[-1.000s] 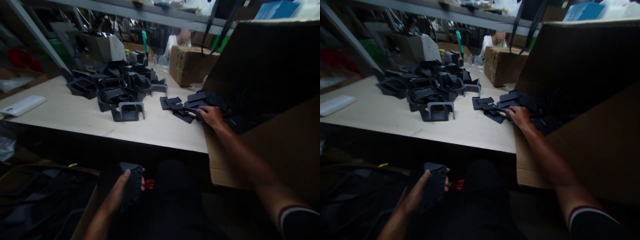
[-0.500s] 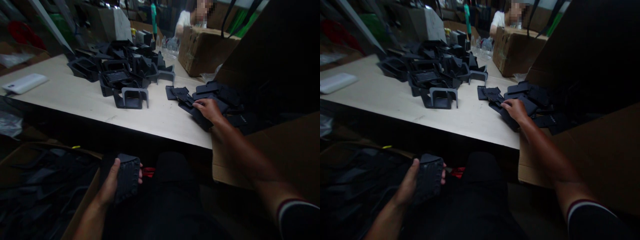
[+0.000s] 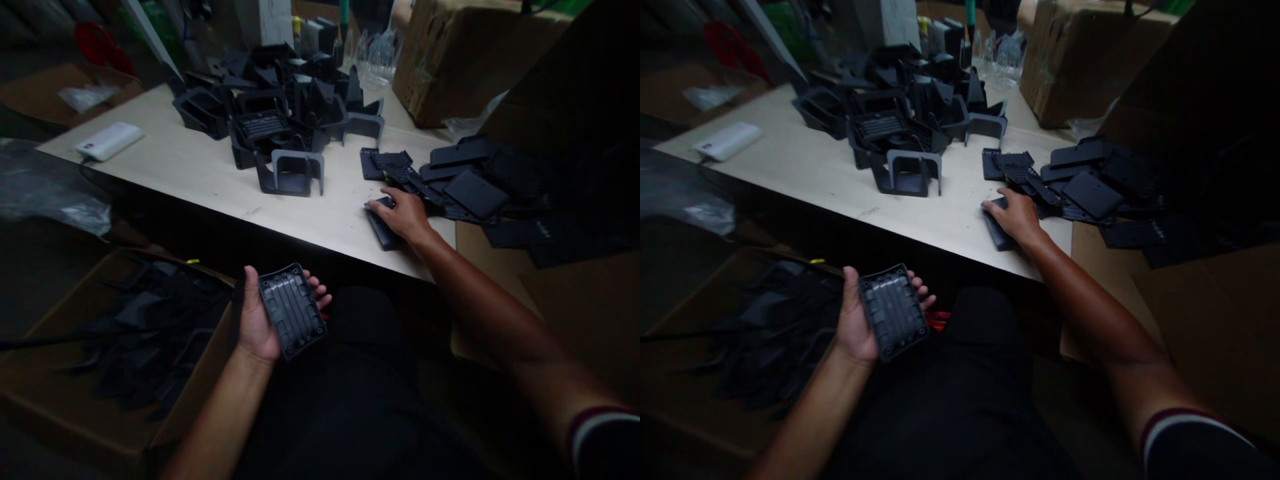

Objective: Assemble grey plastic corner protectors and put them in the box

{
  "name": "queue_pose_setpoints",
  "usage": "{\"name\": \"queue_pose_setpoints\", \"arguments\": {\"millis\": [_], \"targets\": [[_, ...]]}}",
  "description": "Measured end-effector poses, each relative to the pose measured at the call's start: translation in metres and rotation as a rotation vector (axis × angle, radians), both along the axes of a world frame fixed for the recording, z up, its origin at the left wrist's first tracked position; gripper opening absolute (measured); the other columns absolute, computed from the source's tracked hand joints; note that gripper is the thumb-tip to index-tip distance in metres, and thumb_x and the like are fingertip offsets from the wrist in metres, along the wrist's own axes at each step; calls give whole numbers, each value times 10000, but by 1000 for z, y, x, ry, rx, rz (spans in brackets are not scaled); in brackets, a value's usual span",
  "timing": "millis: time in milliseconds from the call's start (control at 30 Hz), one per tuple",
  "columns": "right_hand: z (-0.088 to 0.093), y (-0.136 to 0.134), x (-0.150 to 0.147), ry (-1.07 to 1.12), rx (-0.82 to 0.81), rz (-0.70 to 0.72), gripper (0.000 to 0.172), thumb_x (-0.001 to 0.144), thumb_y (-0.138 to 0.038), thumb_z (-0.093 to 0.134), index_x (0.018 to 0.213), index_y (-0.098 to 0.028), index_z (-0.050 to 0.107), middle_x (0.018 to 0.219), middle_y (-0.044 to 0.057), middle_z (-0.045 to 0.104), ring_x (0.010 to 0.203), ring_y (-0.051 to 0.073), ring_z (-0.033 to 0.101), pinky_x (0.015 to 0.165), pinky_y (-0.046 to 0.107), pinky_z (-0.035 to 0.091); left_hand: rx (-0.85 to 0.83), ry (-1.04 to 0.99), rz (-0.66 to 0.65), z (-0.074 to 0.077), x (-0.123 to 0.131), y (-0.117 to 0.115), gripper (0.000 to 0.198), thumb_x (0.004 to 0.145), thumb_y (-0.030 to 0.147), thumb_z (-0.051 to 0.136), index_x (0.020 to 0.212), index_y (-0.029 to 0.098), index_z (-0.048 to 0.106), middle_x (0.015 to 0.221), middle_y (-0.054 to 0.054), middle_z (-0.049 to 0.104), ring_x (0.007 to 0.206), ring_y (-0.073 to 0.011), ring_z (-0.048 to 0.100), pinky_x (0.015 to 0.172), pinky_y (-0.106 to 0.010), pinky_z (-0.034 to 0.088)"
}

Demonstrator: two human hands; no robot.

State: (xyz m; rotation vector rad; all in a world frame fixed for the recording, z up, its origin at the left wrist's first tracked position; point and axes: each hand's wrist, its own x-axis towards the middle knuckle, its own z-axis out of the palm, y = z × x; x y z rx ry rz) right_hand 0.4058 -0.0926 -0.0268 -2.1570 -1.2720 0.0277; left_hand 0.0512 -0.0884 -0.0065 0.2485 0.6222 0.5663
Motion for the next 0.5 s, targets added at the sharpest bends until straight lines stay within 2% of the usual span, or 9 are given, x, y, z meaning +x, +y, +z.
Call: {"name": "queue_pose_setpoints", "arguments": {"millis": [167, 233, 300, 400, 500], "targets": [[16, -26, -20, -170, -258, 28, 816, 848, -657, 749, 1480, -159, 617, 1307, 209, 712, 1171, 410, 672, 1002, 539, 519, 33, -65, 47, -3, 5, 9, 923, 898, 875, 372, 1209, 84, 730, 1051, -206, 801, 976, -322, 781, 1009, -584, 582], [17, -35, -25, -184, -332, 34, 796, 837, -661, 747, 1462, -180, 636, 1285, 199, 725, 1140, 415, 683, 974, 553, 534, 54, -83, 32, -3, 10, 13, 918, 906, 869, 360, 1237, 91, 720, 1087, -207, 799, 987, -322, 782, 1013, -590, 579], [15, -41, -27, -191, -351, 60, 699, 855, -606, 745, 1414, -192, 678, 1267, 184, 735, 1127, 407, 689, 973, 559, 536, 71, -98, 23, -3, 17, 17, 893, 911, 860, 375, 1229, 102, 724, 1112, -202, 798, 1001, -320, 781, 1019, -589, 576], [15, -48, -35, -90, -224, 93, 599, 867, -525, 759, 1372, -207, 710, 1250, 152, 750, 1073, 366, 713, 952, 535, 556, 91, -117, 30, -5, 26, 23, 854, 915, 848, 401, 1177, 109, 740, 1127, -192, 796, 1041, -322, 773, 1031, -580, 571], [23, -59, -66, 173, -1, 177, 581, 877, -489, 776, 1397, -247, 688, 1292, 101, 744, 1061, 315, 730, 927, 483, 584, 123, -135, 69, -10, 33, 29, 819, 929, 828, 414, 1141, 110, 745, 1148, -181, 793, 1117, -318, 750, 1068, -561, 550]]}}
